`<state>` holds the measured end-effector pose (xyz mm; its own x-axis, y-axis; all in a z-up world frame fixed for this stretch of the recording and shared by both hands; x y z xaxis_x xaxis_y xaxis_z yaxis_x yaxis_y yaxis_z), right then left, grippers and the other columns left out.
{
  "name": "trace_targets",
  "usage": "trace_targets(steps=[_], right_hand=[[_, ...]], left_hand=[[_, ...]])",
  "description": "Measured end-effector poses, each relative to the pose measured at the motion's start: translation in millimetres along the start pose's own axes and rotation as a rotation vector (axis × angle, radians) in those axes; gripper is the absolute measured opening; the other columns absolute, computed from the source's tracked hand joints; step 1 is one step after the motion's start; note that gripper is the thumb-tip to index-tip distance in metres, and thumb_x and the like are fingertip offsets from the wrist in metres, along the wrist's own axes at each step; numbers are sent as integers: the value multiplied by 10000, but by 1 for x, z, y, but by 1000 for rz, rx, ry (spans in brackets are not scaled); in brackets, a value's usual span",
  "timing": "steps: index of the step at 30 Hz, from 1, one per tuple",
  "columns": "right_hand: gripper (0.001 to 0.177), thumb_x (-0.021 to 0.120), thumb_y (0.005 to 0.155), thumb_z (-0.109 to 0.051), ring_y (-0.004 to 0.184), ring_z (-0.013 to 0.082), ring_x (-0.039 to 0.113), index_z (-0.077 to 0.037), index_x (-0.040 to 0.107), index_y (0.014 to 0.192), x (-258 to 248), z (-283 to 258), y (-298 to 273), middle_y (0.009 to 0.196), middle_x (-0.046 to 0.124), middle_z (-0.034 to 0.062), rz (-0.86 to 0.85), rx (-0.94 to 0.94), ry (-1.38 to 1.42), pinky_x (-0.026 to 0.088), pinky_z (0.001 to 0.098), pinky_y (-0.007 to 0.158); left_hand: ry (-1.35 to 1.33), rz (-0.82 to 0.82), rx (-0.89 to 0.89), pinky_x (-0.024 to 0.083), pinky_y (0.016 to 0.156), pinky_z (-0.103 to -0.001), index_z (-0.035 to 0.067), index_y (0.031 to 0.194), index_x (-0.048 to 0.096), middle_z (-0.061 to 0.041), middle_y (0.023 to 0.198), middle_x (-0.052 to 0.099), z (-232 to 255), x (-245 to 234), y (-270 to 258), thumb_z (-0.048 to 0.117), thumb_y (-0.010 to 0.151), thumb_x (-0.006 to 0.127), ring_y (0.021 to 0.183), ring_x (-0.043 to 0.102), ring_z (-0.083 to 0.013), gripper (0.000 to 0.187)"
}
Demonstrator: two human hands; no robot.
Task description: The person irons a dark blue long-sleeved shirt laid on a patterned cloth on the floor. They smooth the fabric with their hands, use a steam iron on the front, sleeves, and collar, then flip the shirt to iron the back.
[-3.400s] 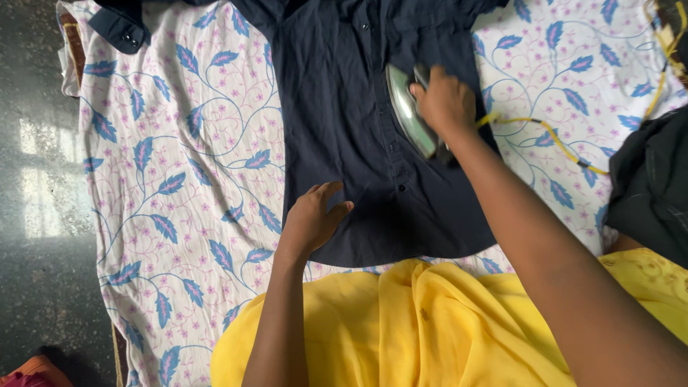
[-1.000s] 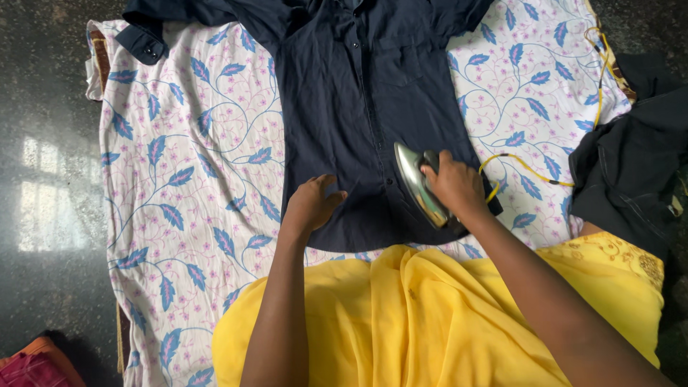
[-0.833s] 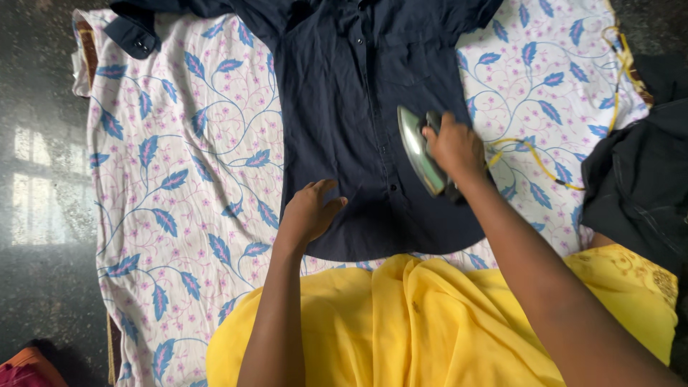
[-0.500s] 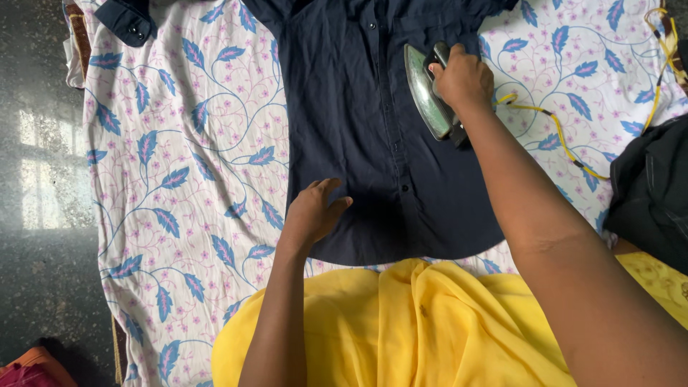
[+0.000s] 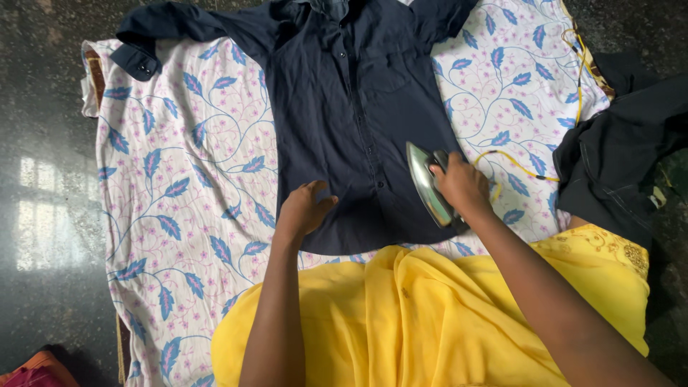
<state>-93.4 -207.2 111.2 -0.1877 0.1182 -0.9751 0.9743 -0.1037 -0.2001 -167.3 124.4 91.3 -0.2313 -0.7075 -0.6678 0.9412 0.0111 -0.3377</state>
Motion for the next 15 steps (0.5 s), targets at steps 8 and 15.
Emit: trace_targets(steps=[8,15], right_hand=[[528,637,990,-502,993,500,682,-2,604,1158,-2,9,29,1005,716,300,82,114,37,520,580,847],[538,628,1004,-499,1057,450,688,1,593,1201,-5,-38,144,1084,715,272,55,157,54,537,526,895]], left_hand=[[3,20,38,522,972,-436,77,1323,649,-208,1287,665,10,0,-4,376,878,727,1157,655,-388,542],[-5,13,50,509,980,-441,85,1312,653,-191,1305,660,4,-2,7,364,885,718,1176,637,-393,514]])
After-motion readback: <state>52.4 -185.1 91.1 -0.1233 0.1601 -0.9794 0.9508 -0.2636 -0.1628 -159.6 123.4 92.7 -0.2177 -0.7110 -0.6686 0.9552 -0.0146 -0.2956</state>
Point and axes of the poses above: each hand's wrist, its own y-axis towards the middle knuckle, its own x-axis out of the palm, z = x × y, the point moved 4 cm from there along y, towards the middle knuckle
